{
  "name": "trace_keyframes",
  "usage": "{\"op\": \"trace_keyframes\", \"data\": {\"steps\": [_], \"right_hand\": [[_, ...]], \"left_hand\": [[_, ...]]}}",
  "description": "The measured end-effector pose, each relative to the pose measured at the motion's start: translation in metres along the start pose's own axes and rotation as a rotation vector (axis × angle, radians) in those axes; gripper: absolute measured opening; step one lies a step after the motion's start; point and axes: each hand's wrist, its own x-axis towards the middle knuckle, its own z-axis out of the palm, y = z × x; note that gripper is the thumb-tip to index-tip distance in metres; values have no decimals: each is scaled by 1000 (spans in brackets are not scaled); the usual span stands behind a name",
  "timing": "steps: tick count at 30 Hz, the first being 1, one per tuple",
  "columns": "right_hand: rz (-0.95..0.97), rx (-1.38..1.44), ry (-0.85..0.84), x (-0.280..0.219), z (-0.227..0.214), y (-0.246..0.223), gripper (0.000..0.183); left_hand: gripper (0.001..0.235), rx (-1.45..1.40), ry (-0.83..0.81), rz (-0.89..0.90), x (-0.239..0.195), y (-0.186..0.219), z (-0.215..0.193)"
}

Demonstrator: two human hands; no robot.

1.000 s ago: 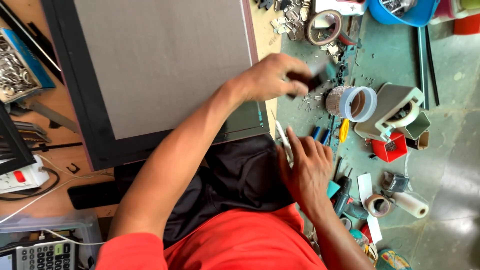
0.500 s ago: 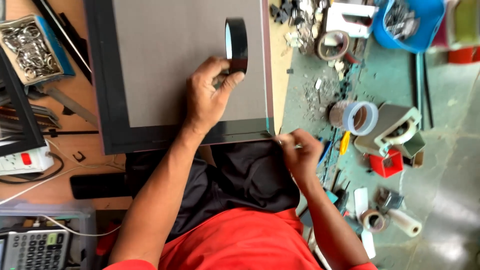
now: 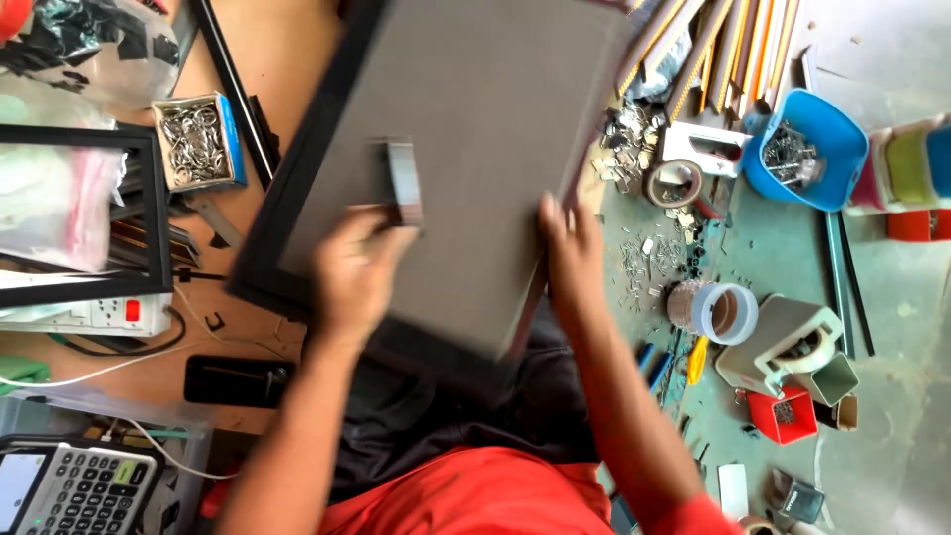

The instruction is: The person picks up a picture frame with its backing board, then applies black tape along the edges of the backing, pressing the tape down around the frame while seated at a cluttered workbench. They finish by placing the taped frame down on the bench.

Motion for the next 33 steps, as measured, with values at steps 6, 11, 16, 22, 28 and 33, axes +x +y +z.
{"op": "trace_keyframes", "data": {"steps": [6, 11, 16, 22, 28, 33], "right_hand": [[594, 892, -202, -83, -25, 45, 41], [634, 1007, -179, -87, -9, 40, 36], [616, 1051, -445, -93, 35, 53, 28], [646, 782, -690, -85, 65, 44, 41], [145, 150, -679, -114, 8, 34, 39], [-1065, -309, -274, -104, 1, -65, 54]], "left_hand": [[13, -135, 173, 25, 14, -22, -109], [12, -23, 111, 126, 11, 28, -117], [14, 31, 76, 134, -9, 63, -94], [19, 297, -158, 73, -37, 88, -65], [23, 509, -249, 113, -57, 87, -48], [26, 513, -482, 309, -64, 78, -23]]}}
